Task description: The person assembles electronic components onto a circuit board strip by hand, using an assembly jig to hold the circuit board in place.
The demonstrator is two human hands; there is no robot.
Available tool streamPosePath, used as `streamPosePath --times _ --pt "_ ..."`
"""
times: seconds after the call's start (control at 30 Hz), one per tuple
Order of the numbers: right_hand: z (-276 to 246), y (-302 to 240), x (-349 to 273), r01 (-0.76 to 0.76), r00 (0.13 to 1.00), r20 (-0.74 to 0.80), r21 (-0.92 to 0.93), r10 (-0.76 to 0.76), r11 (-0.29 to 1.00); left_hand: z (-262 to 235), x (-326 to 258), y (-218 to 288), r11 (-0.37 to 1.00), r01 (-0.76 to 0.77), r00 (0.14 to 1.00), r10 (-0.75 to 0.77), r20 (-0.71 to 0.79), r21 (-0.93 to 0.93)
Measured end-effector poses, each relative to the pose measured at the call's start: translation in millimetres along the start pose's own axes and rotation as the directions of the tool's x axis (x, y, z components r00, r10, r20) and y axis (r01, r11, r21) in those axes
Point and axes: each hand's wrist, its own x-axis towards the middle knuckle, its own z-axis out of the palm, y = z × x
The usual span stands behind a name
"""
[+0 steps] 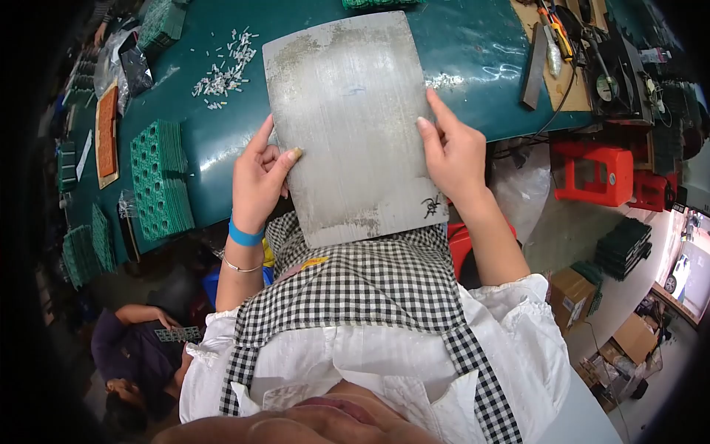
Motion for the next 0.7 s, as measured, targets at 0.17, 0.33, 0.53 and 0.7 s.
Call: streamPosePath --times 0.17,0.33,0.53,0.7 --pt "-2.7 -4.0 -4.8 0.009 0.999 -0.036 0.061 -0.006 0.998 -0.5 -13.6 6.3 0.999 0.022 0.999 -0.023 -0.046 -0.031" --pt "-3.7 5.2 -7.0 -0.046 0.999 0.013 0.088 0.045 0.995 1.9 -8.5 1.8 0.992 0.071 0.997 -0.072 -0.008 -0.101" --pt "-49.5 36.9 -2.2 -0.110 0.971 -0.105 0.599 0.214 0.793 18.4 -10.6 20.3 0.973 -0.069 0.998 0.068 -0.011 -0.220" --pt "-123.7 139.8 24.1 -0.119 0.905 -0.289 0.531 0.311 0.839 10.0 2.8 3.6 0.866 -0.319 0.909 0.394 -0.132 0.385"
